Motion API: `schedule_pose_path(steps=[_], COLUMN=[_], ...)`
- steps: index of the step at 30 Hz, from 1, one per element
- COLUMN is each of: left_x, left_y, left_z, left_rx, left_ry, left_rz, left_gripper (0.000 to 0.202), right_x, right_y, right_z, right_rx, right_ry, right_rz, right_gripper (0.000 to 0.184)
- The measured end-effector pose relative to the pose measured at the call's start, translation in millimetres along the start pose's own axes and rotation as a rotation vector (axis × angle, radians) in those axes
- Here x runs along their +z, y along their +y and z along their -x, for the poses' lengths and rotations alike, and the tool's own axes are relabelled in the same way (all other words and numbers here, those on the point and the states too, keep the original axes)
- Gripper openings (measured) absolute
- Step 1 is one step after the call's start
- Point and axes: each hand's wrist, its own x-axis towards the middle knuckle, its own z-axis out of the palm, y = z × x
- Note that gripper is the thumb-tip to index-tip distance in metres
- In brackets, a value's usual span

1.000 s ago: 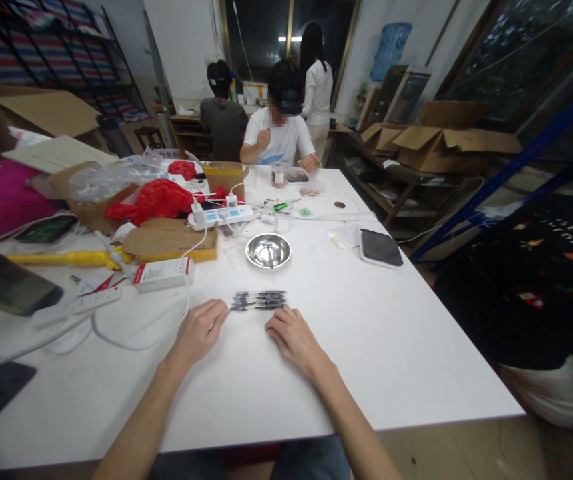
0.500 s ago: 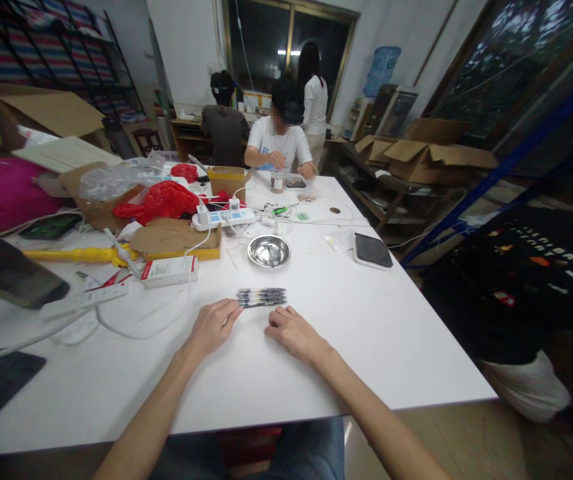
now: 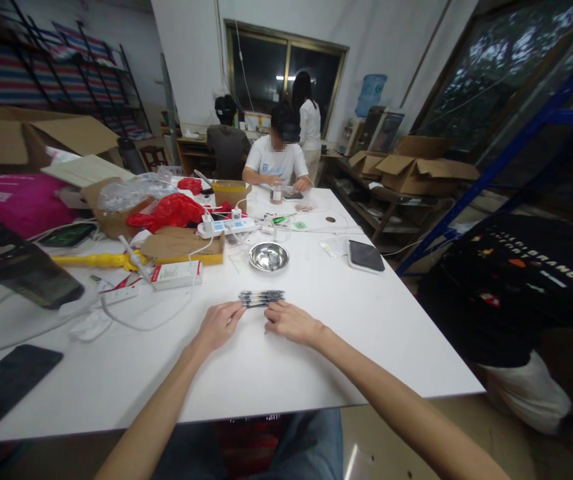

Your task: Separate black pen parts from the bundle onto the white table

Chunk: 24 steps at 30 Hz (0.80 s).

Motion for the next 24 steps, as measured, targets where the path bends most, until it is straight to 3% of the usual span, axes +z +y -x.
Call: schedule_pose_path(steps=[3,5,8,10,12,16,18,22,24], left_x=[0.9,1.4,3.7,7.1,11.6,19.9,21.5,18.1,15.0], left_y=[0.2,0.4,2.5,5.7,10.1,19.3,22.7,25.8,25.5], left_z=[0.9,1.5,1.6,0.9,-0.1,-1.3,-0.1,6.3,9.8], left_rx=[0.002,-0.006,-0.003,0.037,0.105,0.237,0.256,0.136,0.049], left_ry=[0.024,0.061,0.136,0.165,0.173,0.165,0.137,0.095,0.11], left_rz=[-0.004,-0.008,-0.036,-0.057,-0.074,-0.115,-0.096,0.072,0.204], left_gripper=[0.036,0.036,0.035,0.035,0.035,0.035,0.034,0.029,0.025], right_x=[-2.8,-2.4,4.8,12.5,19.2,21.8,18.9,12.6,11.5], right_y=[2.6,0.9,-10.9,-23.5,-36.4,-52.6,-52.6,-36.9,-27.0], right_z=[2.8,7.8,13.6,11.5,4.1,-15.3,-21.4,-22.7,-20.7], right_rx=[0.009,0.088,0.384,0.691,0.886,1.011,0.995,1.029,1.069], right_ry=[0.002,0.081,0.394,0.695,0.785,0.804,0.88,1.042,0.976], right_rz=[0.03,-0.014,-0.221,-0.435,-0.696,-1.318,-1.475,-1.422,-1.367], right_gripper=[0.019,0.02,0.027,0.024,0.022,0.042,0.045,0.041,0.037])
